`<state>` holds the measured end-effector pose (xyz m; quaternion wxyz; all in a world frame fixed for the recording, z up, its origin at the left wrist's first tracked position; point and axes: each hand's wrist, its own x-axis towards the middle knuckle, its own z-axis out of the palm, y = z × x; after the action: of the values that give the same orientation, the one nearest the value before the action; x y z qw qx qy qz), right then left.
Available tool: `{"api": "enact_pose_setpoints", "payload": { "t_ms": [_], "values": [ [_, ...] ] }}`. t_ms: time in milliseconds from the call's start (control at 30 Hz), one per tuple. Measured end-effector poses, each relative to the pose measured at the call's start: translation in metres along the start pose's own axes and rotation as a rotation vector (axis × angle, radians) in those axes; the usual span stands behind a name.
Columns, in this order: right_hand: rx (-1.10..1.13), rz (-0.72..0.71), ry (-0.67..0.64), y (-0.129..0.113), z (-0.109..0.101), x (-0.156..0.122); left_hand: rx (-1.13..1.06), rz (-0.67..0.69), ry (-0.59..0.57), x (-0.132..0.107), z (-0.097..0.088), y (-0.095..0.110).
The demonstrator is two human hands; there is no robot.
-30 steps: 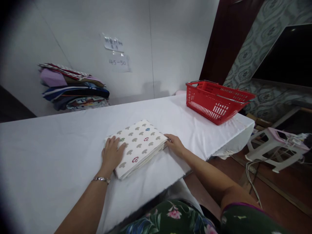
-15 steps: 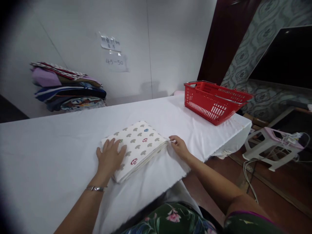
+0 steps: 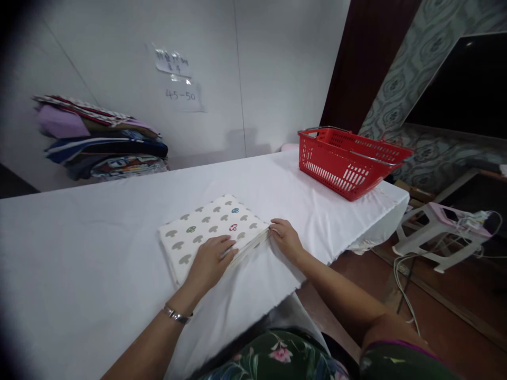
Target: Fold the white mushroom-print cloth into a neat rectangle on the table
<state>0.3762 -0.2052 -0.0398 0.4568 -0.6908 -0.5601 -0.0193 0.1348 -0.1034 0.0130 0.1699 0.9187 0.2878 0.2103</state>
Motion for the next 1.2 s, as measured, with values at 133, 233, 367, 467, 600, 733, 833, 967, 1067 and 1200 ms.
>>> {"api": "enact_pose_setpoints", "payload": {
  "t_ms": [133, 233, 367, 467, 600, 733, 833, 967, 1067, 1200],
  "values": [
    [0.032, 0.020, 0.045, 0.000, 0.004, 0.001, 0.003, 0.000, 0.009, -0.001, 0.001, 0.002],
    [0.085, 0.036, 0.057, -0.001, 0.006, 0.005, 0.004, -0.009, 0.018, -0.001, 0.001, 0.002],
    [0.072, 0.025, 0.010, -0.004, 0.003, 0.010, -0.015, -0.009, 0.032, -0.002, 0.002, 0.001],
    [-0.001, -0.028, -0.043, -0.009, -0.004, 0.012, -0.029, -0.014, 0.021, -0.002, 0.002, 0.000],
    [-0.145, -0.135, -0.115, -0.016, -0.012, 0.015, -0.041, -0.016, 0.018, -0.003, 0.001, 0.000],
    [-0.227, -0.209, -0.123, -0.017, -0.012, 0.020, -0.039, -0.023, 0.023, -0.003, 0.001, 0.000],
    [-0.261, -0.251, -0.135, -0.015, -0.011, 0.024, -0.036, -0.025, 0.020, -0.003, 0.001, 0.001],
    [-0.262, -0.306, -0.182, -0.013, -0.013, 0.025, -0.039, -0.018, 0.030, -0.004, 0.001, 0.000],
    [-0.229, -0.321, -0.205, -0.011, -0.018, 0.020, -0.047, -0.015, 0.028, -0.004, 0.002, -0.001],
    [-0.197, -0.301, -0.223, -0.007, -0.023, 0.013, -0.061, -0.016, 0.034, -0.004, 0.002, -0.001]
  ]
}}
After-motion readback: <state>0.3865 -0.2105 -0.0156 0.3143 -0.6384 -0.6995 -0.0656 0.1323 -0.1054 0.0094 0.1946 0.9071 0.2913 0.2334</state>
